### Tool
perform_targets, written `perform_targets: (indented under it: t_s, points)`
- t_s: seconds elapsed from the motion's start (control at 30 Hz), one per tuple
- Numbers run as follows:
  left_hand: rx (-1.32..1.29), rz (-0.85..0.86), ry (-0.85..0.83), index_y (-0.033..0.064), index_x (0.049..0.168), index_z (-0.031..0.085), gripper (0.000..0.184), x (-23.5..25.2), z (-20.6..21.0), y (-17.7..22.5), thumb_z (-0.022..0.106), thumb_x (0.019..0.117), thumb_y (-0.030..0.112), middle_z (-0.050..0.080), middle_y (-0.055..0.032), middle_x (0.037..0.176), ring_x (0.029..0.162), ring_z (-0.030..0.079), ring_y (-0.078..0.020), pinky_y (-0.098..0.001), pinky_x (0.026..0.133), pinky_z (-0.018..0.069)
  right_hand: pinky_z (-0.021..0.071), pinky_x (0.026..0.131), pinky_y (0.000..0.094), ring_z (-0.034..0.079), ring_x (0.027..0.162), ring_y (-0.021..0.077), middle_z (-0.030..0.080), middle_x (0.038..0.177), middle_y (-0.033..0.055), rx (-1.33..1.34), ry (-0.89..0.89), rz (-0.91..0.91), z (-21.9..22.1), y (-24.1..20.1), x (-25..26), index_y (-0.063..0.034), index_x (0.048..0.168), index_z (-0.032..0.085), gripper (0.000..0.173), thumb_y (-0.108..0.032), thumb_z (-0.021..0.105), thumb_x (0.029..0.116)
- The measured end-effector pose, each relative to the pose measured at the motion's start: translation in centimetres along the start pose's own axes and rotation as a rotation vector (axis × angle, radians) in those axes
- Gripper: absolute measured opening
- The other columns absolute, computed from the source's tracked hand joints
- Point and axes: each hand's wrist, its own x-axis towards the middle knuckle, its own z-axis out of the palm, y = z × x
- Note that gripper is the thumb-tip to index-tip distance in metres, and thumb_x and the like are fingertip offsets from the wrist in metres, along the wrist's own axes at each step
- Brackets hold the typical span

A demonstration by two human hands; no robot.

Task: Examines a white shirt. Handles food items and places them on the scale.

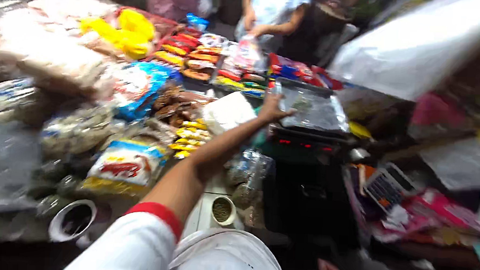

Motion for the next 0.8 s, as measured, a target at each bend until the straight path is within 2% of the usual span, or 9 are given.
perform_targets:
  t_s: [0.1,0.17,0.23,0.33,0.43,0.63,0.8]
  points:
    - [0.073,-0.043,-0.03,-0.002,0.136,0.059,0.065,0.2,-2.3,0.5,0.074,0.0917,0.043,0.058,-0.028,0.136,0.128,0.057,-0.0404,-0.0557,0.108,0.0458,0.0565,0.089,0.0522,0.071,0.095,0.0402,0.071,0.101,0.0281,0.036,0.062,0.053,0.8,0.8,-1.2,0.0112,0.097,0.073,0.02,-0.006,0.064,0.0944]
    - [0.077,-0.04,-0.019,-0.0035,0.133,0.06,0.06,0.5,-3.2,1.4,0.072,0.094,0.04,0.059,-0.0285,0.135,0.129,0.055,-0.0417,-0.0572,0.109,0.0436,0.0563,0.089,0.0525,0.071,0.095,0.0388,0.072,0.101,0.0265,0.058,0.091,0.103,0.9,0.9,-1.4,0.0096,0.095,0.074,0.019,-0.006,0.064,0.0933]
    - [0.046,-0.01,-0.015,-0.0042,0.13,0.062,0.052,0.8,-3.5,1.8,0.071,0.0957,0.033,0.058,-0.029,0.134,0.126,0.057,-0.0414,-0.0565,0.106,0.0452,0.0565,0.088,0.0504,0.071,0.093,0.0367,0.072,0.099,0.0248,0.067,0.129,0.13,1.0,0.9,-1.8,0.0086,0.093,0.075,0.018,-0.006,0.065,0.0917]
    - [-0.061,0.028,-0.033,-0.0025,0.122,0.066,0.034,1.0,-3.5,1.8,0.067,0.0986,0.023,0.061,-0.026,0.129,0.104,0.067,-0.0349,-0.0525,0.091,0.0554,0.0566,0.087,0.0478,0.071,0.092,0.0349,0.073,0.097,0.0237,0.072,0.181,0.154,0.8,1.1,-2.4,0.0083,0.092,0.075,0.017,-0.005,0.065,0.0906]
    - [-0.17,0.03,-0.052,-0.0021,0.116,0.068,0.024,1.2,-3.4,1.6,0.064,0.1011,0.016,0.068,-0.0197,0.118,0.088,0.07,-0.0261,-0.0477,0.082,0.0589,0.056,0.088,0.048,0.071,0.093,0.0354,0.072,0.098,0.0244,0.066,0.214,0.189,0.5,1.2,-3.1,0.009,0.092,0.075,0.017,-0.005,0.065,0.0914]
    - [-0.133,0.057,-0.127,-0.0031,0.115,0.069,0.024,0.8,-2.9,0.5,0.071,0.095,0.01,0.07,-0.0187,0.116,0.086,0.07,-0.0248,-0.0459,0.081,0.0586,0.0554,0.091,0.0499,0.07,0.095,0.0376,0.072,0.099,0.0261,0.073,0.216,0.248,0.7,1.7,-4.9,0.0092,0.093,0.075,0.016,-0.004,0.065,0.0925]
    - [-0.04,0.103,-0.22,-0.0036,0.116,0.069,0.029,0.7,-2.1,0.6,0.074,0.0905,0.008,0.067,-0.0225,0.123,0.097,0.069,-0.0321,-0.0515,0.088,0.056,0.0575,0.085,0.0469,0.07,0.091,0.037,0.071,0.098,0.0279,0.079,0.227,0.239,0.3,0.9,-5.1,0.0112,0.094,0.074,0.018,-0.003,0.064,0.0935]
